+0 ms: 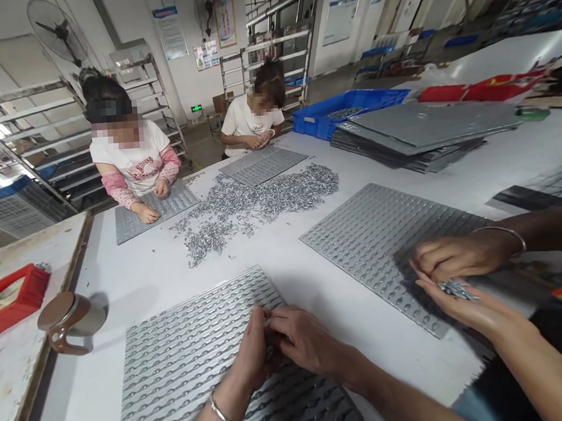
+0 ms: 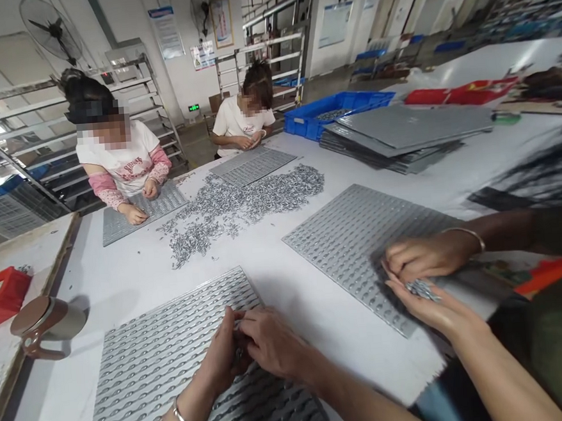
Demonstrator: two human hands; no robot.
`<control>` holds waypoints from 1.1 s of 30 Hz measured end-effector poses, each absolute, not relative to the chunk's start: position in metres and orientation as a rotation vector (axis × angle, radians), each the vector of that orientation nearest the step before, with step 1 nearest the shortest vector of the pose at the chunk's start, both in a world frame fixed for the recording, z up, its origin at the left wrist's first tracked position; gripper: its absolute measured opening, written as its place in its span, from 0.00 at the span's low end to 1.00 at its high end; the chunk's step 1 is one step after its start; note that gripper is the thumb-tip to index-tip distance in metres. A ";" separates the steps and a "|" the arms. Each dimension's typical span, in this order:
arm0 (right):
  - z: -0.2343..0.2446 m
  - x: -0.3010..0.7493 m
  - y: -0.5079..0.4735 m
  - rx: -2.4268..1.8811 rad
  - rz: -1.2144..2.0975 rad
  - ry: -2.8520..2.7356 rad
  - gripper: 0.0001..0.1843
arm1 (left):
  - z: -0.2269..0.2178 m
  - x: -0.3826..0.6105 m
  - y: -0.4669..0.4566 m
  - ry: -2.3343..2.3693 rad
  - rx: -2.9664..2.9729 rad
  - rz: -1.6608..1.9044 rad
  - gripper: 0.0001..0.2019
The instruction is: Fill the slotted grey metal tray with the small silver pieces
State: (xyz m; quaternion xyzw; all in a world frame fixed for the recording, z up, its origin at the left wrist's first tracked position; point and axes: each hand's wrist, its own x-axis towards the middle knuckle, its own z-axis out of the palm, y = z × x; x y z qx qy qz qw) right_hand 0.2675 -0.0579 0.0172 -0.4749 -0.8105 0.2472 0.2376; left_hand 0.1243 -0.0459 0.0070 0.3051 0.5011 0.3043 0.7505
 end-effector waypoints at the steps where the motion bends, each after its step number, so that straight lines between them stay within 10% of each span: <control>1: 0.017 0.268 -0.059 -1.337 0.675 -2.202 0.07 | 0.008 0.124 -0.047 1.071 0.667 0.648 0.37; 20: 0.011 0.272 -0.052 -1.263 1.408 -1.248 0.16 | -0.002 0.113 -0.034 0.949 0.609 0.775 0.29; 33: -0.031 0.283 0.050 -1.807 0.766 -1.678 0.08 | -0.005 0.105 -0.030 0.961 0.445 0.784 0.15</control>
